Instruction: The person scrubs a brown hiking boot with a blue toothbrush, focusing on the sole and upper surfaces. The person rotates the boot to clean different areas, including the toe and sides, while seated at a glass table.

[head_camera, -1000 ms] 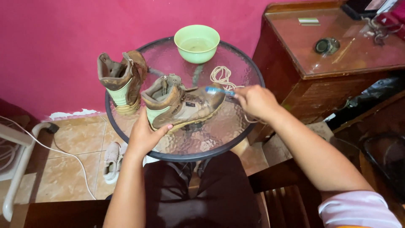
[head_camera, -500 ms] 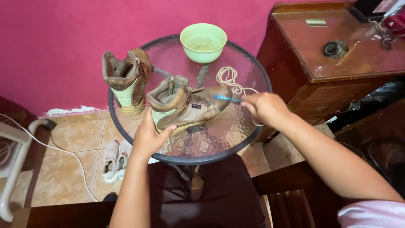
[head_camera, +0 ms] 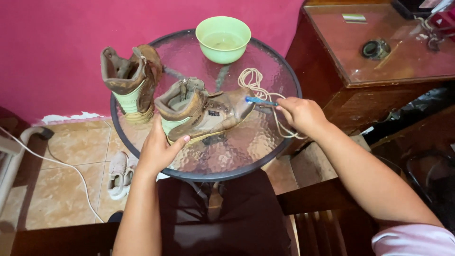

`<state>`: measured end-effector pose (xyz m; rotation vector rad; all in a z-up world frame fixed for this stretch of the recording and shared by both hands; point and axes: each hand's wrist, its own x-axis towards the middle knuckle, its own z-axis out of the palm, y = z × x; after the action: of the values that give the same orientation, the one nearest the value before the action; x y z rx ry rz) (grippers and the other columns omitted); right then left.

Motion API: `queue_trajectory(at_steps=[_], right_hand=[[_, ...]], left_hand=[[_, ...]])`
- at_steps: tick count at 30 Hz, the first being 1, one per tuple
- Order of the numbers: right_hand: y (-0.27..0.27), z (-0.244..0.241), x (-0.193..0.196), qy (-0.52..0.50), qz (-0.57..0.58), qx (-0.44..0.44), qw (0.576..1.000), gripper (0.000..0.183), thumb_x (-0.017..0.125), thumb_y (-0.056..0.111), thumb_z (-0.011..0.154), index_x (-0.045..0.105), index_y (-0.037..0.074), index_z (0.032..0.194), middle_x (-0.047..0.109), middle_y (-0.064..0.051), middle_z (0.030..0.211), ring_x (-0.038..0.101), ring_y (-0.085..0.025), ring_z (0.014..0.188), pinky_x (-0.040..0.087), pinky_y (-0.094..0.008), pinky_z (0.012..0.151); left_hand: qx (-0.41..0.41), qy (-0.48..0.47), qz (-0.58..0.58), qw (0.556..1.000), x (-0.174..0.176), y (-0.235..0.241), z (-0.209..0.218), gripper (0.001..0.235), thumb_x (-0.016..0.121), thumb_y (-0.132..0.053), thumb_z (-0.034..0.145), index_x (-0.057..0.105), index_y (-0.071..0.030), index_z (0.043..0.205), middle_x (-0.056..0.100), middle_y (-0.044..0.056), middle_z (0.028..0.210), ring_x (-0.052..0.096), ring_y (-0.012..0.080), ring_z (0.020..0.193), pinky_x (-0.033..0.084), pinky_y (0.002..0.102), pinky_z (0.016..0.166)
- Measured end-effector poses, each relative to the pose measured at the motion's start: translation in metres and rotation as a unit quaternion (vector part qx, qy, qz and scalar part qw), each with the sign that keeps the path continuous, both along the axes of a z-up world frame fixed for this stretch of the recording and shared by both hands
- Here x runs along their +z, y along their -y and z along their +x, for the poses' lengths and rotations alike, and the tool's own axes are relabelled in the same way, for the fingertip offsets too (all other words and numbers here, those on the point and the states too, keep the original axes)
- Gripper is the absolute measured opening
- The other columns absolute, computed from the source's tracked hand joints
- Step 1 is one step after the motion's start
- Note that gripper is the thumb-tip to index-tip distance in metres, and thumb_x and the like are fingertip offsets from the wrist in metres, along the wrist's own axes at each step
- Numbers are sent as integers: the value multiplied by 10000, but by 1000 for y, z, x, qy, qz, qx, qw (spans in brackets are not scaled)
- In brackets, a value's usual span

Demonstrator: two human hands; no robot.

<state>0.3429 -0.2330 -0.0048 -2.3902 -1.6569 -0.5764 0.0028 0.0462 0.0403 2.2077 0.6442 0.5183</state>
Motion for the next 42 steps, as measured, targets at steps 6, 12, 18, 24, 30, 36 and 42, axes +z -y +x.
queue_trajectory(at_steps=[6, 12, 18, 24, 30, 36, 42], right_hand=[[6, -33, 2, 34, -46, 97, 994, 189, 570, 403, 1001, 675, 281, 1101, 690, -23, 812, 720, -285, 731, 585, -443, 650], [14, -39, 20, 11, -39, 74, 996, 285, 522, 511, 997, 662, 363, 1197, 684, 29, 866, 728, -232, 812, 592, -414, 691], [24, -7, 23, 23, -3, -1, 1000, 265, 525, 423, 1019, 681, 361, 1223, 674, 33, 838, 725, -214, 802, 581, -388, 680], [11, -30, 13, 3, -16, 66, 998, 256, 478, 488, 1018, 686, 363, 1101, 682, 66, 833, 722, -219, 787, 587, -389, 670], [11, -42, 12, 40, -37, 66, 996, 254, 486, 477, 1010, 668, 369, 1150, 655, 34, 819, 712, -233, 753, 584, -414, 659], [18, -21, 12, 35, 0, -2, 999, 264, 484, 435, 1051, 668, 316, 1197, 620, 11, 787, 702, -238, 720, 583, -392, 638], [6, -23, 1, 32, -22, 60, 997, 236, 518, 405, 995, 692, 311, 1124, 668, 5, 818, 716, -259, 745, 586, -414, 648]], left_hand=[[-14, -24, -14, 1000, -1, -11, 0, 961, 830, -400, 764, 320, -112, 1526, 517, 292, 1435, 482, 468, 1343, 374, 593, 1125], [-54, -32, -17, 998, 11, -17, 0, 998, 820, -312, 768, 265, -88, 1568, 468, 306, 1491, 439, 470, 1379, 355, 592, 1147], [-61, -53, -26, 996, 13, -17, 4, 1047, 824, -311, 765, 227, -133, 1607, 447, 248, 1533, 412, 408, 1418, 317, 565, 1187], [-47, -54, -43, 997, 2, -24, 4, 1035, 809, -283, 797, 197, -130, 1617, 425, 262, 1541, 402, 420, 1424, 310, 554, 1197], [-12, -82, -43, 996, 2, -13, 1, 1065, 813, -385, 781, 186, -207, 1624, 461, 246, 1515, 454, 405, 1386, 328, 542, 1196], [-7, -76, -33, 997, -4, -15, 1, 987, 805, -402, 792, 267, -114, 1568, 481, 316, 1465, 453, 452, 1375, 328, 566, 1189], [-11, -62, -31, 998, 6, -8, 2, 985, 810, -406, 793, 266, -82, 1548, 472, 329, 1464, 440, 460, 1383, 332, 570, 1182]])
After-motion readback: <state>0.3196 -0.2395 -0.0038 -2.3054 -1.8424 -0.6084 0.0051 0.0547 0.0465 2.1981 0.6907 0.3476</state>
